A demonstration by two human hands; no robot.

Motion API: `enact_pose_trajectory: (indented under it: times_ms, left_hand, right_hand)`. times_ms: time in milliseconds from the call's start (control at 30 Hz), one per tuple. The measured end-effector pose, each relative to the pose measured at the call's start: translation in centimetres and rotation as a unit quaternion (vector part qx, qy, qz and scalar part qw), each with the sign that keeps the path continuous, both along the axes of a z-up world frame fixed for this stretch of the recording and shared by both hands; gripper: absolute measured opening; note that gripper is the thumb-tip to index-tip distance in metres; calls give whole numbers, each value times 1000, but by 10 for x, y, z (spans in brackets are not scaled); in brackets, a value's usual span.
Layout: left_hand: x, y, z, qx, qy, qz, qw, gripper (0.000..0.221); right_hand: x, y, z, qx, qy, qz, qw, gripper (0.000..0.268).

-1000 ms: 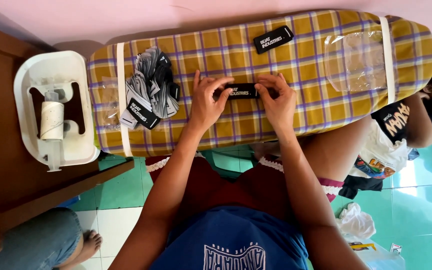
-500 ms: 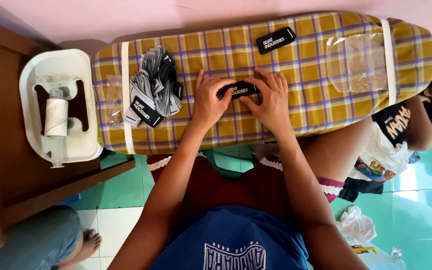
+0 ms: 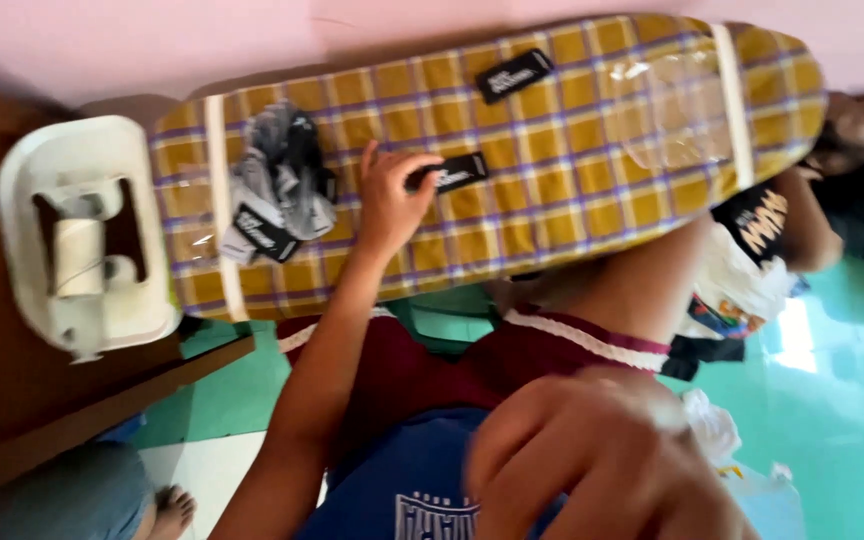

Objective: The person is picking up small black clothing labels, folding them in half, and arranging them neatly on a padded board.

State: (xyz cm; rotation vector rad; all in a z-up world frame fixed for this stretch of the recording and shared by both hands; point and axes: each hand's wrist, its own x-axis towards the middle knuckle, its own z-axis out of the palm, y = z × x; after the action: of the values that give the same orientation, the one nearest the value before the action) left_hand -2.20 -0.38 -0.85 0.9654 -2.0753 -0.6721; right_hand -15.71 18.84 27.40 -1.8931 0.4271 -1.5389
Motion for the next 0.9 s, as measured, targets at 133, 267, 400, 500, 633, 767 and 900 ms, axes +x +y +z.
enact_pose_trajectory:
  times_ms: [133,267,400,500,633,767,900]
  left_hand:
    - [0,3,6,9,25,-3,1000,24]
    - [4,4,7,42,-1,6,999,21]
    - [2,4,15,62,5,9,998,18]
    - [3,4,11,53,-2,9,999,19]
    - [4,5,5,51,0,20,998,18]
    - [5,3,8,-1,8,8,1000,37]
    - [0,0,-5,-24,104,36,994,29]
  right_hand:
    - [-10,12,-1,25,54,-79,995,29]
    - [-12,5,-12,42,84,-120,988,19]
    - [-12,-9,-28,52,108,-151,981,11]
    - [-17,-27,-37,50,131,-170,975,8]
    - [-16,-46,-63,64,148,-179,971,14]
    - [-13,-80,-88,55,158,-175,970,24]
    - [-36,-114,-172,131,279,-348,885,77]
